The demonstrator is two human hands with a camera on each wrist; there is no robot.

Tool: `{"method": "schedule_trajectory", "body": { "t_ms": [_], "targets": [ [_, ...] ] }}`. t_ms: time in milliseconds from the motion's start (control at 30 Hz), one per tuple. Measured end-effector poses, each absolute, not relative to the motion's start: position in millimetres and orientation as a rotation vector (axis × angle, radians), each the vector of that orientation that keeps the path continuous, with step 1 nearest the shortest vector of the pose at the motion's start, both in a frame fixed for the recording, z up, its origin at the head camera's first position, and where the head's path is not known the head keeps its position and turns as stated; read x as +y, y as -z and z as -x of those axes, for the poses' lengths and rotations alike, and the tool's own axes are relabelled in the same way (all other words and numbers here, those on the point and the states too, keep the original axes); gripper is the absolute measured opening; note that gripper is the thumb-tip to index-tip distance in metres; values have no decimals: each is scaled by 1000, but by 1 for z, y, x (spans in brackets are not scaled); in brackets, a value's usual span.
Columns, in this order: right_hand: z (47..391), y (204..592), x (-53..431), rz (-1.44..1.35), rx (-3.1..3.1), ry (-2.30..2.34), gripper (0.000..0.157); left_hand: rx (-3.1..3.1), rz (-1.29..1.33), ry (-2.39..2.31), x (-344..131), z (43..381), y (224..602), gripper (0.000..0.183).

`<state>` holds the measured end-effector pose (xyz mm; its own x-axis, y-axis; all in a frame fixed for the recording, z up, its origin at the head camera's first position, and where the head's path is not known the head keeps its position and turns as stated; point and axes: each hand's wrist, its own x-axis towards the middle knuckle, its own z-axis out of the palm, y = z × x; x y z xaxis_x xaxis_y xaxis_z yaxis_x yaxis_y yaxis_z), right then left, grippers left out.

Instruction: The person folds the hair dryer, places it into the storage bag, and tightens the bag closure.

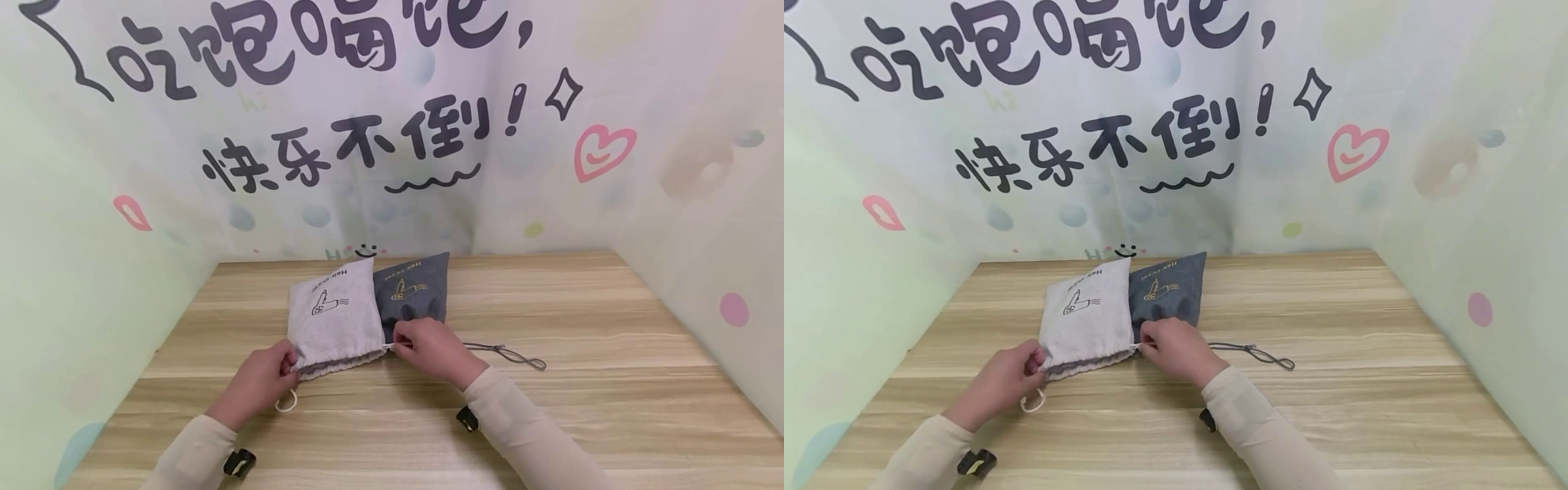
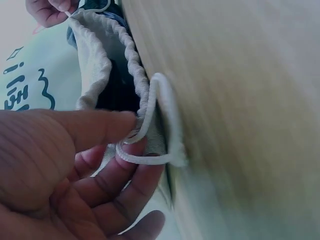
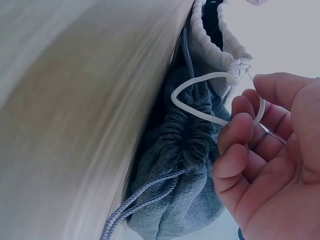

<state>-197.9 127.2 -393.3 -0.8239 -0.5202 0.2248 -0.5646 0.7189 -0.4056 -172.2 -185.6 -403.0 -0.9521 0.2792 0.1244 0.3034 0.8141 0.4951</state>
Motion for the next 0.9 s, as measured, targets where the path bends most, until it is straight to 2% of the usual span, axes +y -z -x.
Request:
{"method": "schedule_trajectory", "body": {
  "t_ms": [167,433,567,900],
  "targets": [
    [198,394,128,-885,-2829,-710,19,-2965,457,793,-188,170,401,22],
    [202,392,136,-901,-2812,-645,19,-3009,474,744,-202,166,396,6],
    [203,389,141,-924,-2800,-588,22,-3017,511,762,-211,163,391,12],
    [204,385,148,-912,-2813,-514,23,-3070,464,1028,-216,162,393,9]
  ]
}}
